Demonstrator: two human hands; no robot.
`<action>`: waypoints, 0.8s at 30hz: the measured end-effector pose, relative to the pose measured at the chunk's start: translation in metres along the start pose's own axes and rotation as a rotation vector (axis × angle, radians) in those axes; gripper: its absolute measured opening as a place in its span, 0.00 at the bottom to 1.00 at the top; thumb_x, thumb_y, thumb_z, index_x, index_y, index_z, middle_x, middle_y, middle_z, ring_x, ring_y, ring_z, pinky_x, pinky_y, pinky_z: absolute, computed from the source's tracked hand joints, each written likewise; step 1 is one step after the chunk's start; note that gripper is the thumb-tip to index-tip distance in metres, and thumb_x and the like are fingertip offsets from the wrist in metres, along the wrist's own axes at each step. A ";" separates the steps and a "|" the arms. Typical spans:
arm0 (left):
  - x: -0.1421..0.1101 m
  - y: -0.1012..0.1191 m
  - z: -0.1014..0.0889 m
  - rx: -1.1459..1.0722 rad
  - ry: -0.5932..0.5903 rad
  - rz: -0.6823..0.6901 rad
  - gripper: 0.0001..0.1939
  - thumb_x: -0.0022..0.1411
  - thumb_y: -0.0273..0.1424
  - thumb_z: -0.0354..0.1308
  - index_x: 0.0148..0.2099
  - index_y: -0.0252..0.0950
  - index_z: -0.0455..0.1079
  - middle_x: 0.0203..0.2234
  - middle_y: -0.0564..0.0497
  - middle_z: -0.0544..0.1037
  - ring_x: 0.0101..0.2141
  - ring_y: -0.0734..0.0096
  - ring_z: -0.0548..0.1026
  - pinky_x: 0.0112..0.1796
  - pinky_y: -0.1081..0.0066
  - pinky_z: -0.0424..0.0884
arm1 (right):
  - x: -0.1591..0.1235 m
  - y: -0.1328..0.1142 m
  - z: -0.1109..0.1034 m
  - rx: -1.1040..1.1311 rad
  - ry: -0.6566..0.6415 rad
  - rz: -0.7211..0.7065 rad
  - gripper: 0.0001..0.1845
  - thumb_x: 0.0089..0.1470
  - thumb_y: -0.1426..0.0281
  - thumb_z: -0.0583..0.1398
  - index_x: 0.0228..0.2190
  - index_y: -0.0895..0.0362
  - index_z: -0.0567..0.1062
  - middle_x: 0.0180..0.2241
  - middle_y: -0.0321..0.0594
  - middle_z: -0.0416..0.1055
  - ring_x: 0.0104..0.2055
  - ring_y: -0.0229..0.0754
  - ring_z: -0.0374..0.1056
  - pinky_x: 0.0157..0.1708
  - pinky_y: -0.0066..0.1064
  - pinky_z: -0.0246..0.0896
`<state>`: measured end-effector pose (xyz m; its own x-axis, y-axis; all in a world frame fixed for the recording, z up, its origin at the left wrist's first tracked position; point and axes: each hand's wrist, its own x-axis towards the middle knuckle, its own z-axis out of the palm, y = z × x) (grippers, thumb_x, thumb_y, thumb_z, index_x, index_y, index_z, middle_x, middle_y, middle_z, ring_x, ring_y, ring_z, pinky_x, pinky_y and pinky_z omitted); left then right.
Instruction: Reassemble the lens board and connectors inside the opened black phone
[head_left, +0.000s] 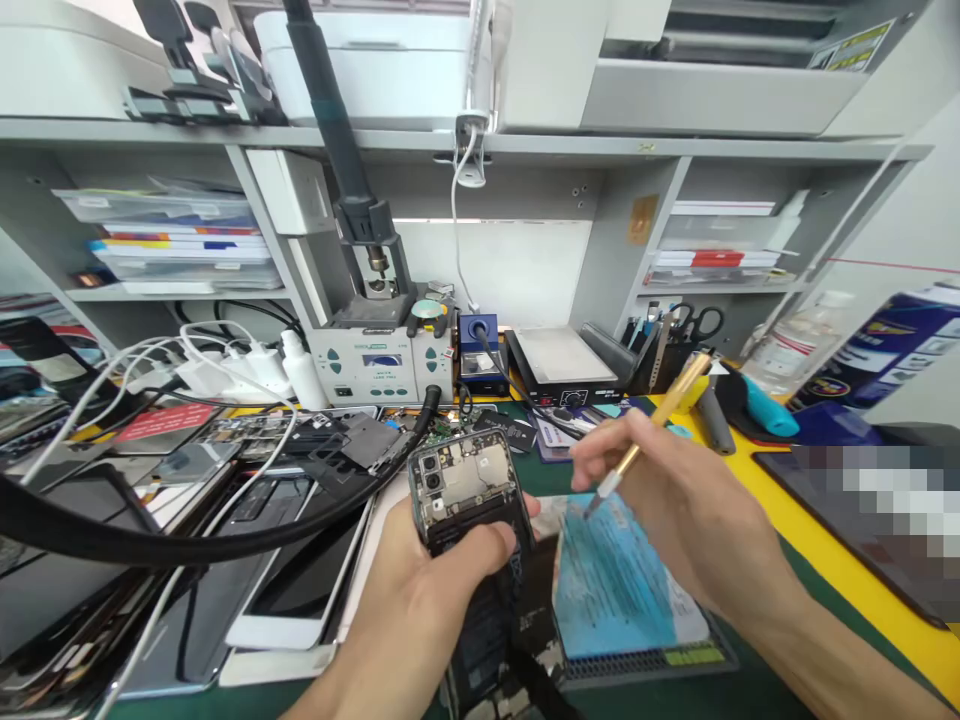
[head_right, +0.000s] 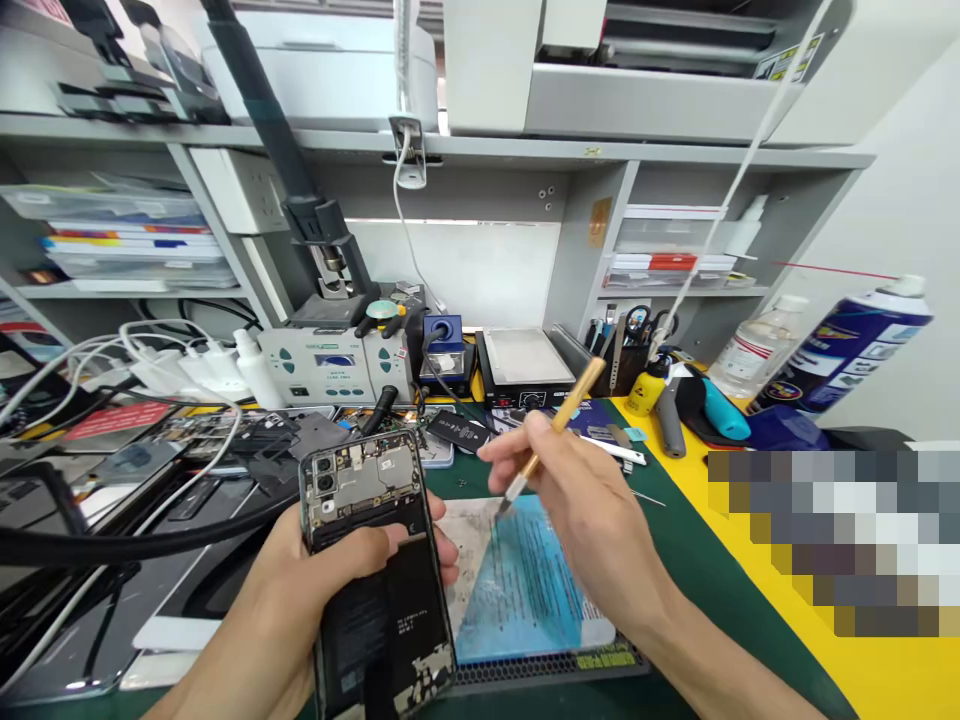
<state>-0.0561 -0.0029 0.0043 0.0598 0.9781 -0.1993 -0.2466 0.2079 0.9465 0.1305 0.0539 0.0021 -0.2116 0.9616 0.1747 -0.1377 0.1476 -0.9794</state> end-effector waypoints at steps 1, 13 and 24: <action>0.000 -0.001 0.000 -0.011 0.015 -0.002 0.08 0.56 0.32 0.62 0.39 0.36 0.79 0.28 0.46 0.85 0.32 0.54 0.83 0.36 0.60 0.79 | -0.002 0.001 -0.002 -0.046 0.039 -0.056 0.23 0.62 0.50 0.59 0.31 0.54 0.83 0.29 0.41 0.70 0.35 0.44 0.66 0.37 0.35 0.63; -0.006 -0.012 0.012 0.020 0.182 0.110 0.10 0.56 0.35 0.67 0.40 0.38 0.78 0.35 0.51 0.86 0.36 0.59 0.83 0.38 0.67 0.78 | -0.030 0.005 0.012 -0.465 0.083 -0.571 0.09 0.63 0.68 0.60 0.40 0.46 0.82 0.30 0.38 0.78 0.29 0.43 0.73 0.33 0.36 0.70; -0.007 -0.011 0.016 -0.011 0.202 0.182 0.05 0.56 0.33 0.66 0.36 0.40 0.80 0.33 0.55 0.86 0.35 0.65 0.83 0.38 0.73 0.78 | -0.027 0.000 0.008 -0.695 -0.028 -0.801 0.14 0.55 0.81 0.58 0.41 0.56 0.78 0.34 0.40 0.82 0.36 0.40 0.78 0.33 0.26 0.75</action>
<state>-0.0381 -0.0123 -0.0007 -0.1806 0.9808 -0.0738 -0.2461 0.0276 0.9688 0.1285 0.0265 -0.0015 -0.3277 0.5209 0.7882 0.3343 0.8443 -0.4189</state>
